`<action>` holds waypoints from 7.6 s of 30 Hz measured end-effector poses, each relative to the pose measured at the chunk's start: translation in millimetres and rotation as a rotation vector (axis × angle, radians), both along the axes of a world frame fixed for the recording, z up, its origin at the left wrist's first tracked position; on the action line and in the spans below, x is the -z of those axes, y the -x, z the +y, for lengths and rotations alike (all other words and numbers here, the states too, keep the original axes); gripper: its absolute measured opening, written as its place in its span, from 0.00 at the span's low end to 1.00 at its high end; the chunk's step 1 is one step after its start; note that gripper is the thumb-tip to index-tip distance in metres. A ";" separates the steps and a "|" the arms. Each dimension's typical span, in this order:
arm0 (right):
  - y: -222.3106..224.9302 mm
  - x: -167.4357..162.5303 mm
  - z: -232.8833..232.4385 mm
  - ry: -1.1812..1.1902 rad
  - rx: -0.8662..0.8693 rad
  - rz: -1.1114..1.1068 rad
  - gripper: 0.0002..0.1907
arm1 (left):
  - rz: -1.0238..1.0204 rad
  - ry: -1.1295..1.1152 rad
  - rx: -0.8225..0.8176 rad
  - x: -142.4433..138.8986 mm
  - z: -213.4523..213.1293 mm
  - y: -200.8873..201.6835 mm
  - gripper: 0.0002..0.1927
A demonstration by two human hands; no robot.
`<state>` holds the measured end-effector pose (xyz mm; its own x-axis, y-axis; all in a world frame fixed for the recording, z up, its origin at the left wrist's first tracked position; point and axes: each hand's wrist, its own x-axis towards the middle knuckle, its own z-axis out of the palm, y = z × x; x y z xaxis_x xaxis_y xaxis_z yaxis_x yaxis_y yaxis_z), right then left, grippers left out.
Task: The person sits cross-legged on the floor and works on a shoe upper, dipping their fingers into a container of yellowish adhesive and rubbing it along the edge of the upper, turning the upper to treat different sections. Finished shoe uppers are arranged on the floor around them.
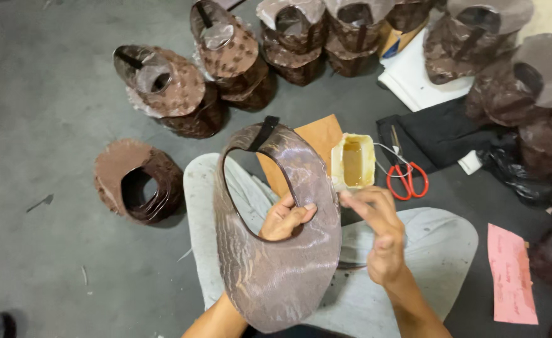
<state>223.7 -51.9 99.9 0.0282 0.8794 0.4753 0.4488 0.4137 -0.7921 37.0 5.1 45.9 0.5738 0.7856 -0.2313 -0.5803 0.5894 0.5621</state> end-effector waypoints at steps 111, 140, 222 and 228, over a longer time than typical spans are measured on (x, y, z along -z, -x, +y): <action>-31.7 -9.0 22.7 0.118 -0.212 -0.059 0.57 | -0.053 0.005 0.251 -1.0 -9.3 21.4 0.20; -51.3 44.7 102.4 0.458 0.192 -0.994 0.34 | 0.071 0.040 0.007 22.0 -6.4 46.4 0.11; -37.5 1.8 17.0 0.194 -0.290 0.393 0.55 | 0.208 0.070 0.071 -54.1 -14.8 25.5 0.20; -25.9 -6.3 15.8 0.181 -0.258 0.276 0.59 | 0.122 0.065 0.040 -58.1 -13.9 29.7 0.19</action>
<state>249.6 -36.1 106.1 -0.0998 0.9427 0.3183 0.1095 0.3284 -0.9382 7.3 -8.8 104.0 0.5689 0.7438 -0.3509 -0.4851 0.6480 0.5872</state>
